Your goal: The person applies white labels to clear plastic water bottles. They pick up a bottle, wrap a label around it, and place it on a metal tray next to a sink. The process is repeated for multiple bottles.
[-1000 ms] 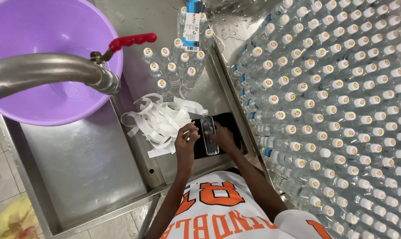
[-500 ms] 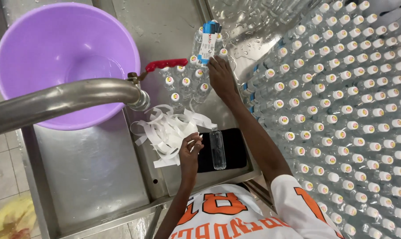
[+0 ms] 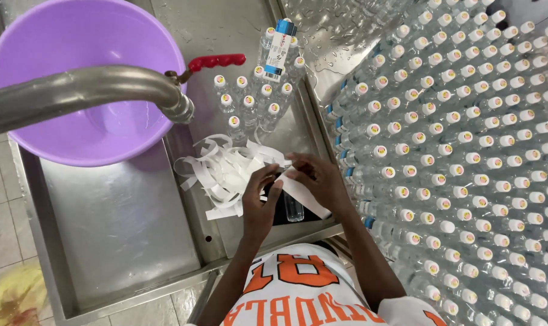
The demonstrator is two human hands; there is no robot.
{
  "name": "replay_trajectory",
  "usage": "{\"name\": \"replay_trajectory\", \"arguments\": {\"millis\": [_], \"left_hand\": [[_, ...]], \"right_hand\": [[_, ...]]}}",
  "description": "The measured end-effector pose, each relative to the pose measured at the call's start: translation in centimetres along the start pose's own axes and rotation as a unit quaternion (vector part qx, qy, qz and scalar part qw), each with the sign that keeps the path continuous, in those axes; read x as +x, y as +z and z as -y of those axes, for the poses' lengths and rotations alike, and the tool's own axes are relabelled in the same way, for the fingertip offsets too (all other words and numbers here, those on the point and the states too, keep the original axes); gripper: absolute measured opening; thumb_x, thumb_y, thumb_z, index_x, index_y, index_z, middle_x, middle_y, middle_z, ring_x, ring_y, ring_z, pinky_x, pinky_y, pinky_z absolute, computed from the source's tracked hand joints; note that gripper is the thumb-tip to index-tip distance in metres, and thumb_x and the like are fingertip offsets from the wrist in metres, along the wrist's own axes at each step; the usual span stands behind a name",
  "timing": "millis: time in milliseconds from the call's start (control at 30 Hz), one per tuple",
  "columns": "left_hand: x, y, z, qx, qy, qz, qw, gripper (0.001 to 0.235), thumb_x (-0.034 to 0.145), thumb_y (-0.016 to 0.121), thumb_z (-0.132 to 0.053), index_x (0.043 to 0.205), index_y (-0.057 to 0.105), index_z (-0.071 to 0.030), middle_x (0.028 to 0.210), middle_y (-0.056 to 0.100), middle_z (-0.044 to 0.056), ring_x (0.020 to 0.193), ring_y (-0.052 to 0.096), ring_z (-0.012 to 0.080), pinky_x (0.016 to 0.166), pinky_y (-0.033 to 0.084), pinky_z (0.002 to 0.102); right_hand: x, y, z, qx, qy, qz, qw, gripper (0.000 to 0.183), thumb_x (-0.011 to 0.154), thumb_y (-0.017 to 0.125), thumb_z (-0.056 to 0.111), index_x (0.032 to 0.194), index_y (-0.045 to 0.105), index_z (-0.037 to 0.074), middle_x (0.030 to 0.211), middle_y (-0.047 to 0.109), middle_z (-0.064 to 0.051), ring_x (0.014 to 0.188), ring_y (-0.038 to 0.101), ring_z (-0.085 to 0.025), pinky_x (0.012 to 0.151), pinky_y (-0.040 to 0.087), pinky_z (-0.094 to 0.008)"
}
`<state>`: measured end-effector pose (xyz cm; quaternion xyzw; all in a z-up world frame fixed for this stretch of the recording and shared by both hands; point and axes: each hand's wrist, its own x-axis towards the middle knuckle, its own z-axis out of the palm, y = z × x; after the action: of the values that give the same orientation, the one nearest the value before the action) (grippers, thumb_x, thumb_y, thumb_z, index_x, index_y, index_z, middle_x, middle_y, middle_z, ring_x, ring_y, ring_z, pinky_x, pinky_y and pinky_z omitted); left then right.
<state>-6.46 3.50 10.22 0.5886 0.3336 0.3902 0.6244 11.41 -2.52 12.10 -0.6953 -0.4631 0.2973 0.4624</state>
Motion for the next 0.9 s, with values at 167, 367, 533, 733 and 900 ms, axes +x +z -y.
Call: {"name": "replay_trajectory", "arguments": {"millis": [167, 367, 533, 733, 900], "left_hand": [[-1.4, 1.5, 2.0, -0.037, -0.097, -0.013, 0.994, 0.020, 0.108, 0.072, -0.016, 0.125, 0.077, -0.007, 0.110, 0.079, 0.010, 0.096, 0.075, 0.0143, 0.091, 0.062, 0.034], [-2.4, 2.9, 2.7, -0.070, -0.129, -0.034, 0.989, 0.018, 0.105, 0.077, -0.015, 0.120, 0.081, -0.005, 0.104, 0.081, 0.012, 0.088, 0.072, 0.0119, 0.084, 0.063, 0.034], [-3.2, 3.5, 3.5, -0.074, -0.121, -0.014, 0.990, 0.024, 0.098, 0.088, -0.020, 0.117, 0.081, -0.006, 0.099, 0.080, 0.009, 0.090, 0.071, 0.0089, 0.088, 0.062, 0.032], [-3.7, 3.7, 5.0, -0.123, -0.074, 0.013, 0.990, 0.024, 0.095, 0.087, -0.007, 0.115, 0.077, 0.003, 0.095, 0.080, 0.016, 0.082, 0.080, 0.0195, 0.083, 0.066, 0.036], [-3.6, 3.8, 6.2, -0.146, -0.102, 0.033, 0.983, 0.022, 0.096, 0.087, -0.005, 0.112, 0.075, 0.005, 0.093, 0.080, 0.018, 0.081, 0.083, 0.0219, 0.079, 0.070, 0.034]], "right_hand": [[-3.5, 0.1, -0.2, -0.006, 0.001, -0.040, 0.999, 0.034, 0.105, 0.078, 0.017, 0.138, 0.074, 0.013, 0.112, 0.079, -0.016, 0.105, 0.079, -0.033, 0.083, 0.066, -0.048], [-7.7, 1.7, -2.8, -0.246, -0.188, -0.171, 0.935, 0.038, 0.103, 0.079, 0.028, 0.140, 0.074, 0.017, 0.134, 0.069, -0.009, 0.117, 0.070, -0.031, 0.092, 0.065, -0.044], [-9.5, 2.3, -2.9, -0.181, -0.157, -0.212, 0.947, 0.036, 0.102, 0.082, 0.025, 0.135, 0.077, 0.013, 0.128, 0.074, -0.008, 0.114, 0.075, -0.030, 0.092, 0.065, -0.044], [-10.6, 1.7, -1.7, -0.165, -0.100, -0.216, 0.957, 0.026, 0.102, 0.083, 0.024, 0.126, 0.082, 0.013, 0.110, 0.079, -0.008, 0.100, 0.080, -0.029, 0.081, 0.068, -0.044], [-11.0, 0.9, -0.4, 0.069, 0.076, -0.193, 0.976, 0.031, 0.097, 0.088, 0.020, 0.123, 0.081, 0.004, 0.104, 0.083, -0.018, 0.106, 0.081, -0.031, 0.090, 0.067, -0.046]]}}
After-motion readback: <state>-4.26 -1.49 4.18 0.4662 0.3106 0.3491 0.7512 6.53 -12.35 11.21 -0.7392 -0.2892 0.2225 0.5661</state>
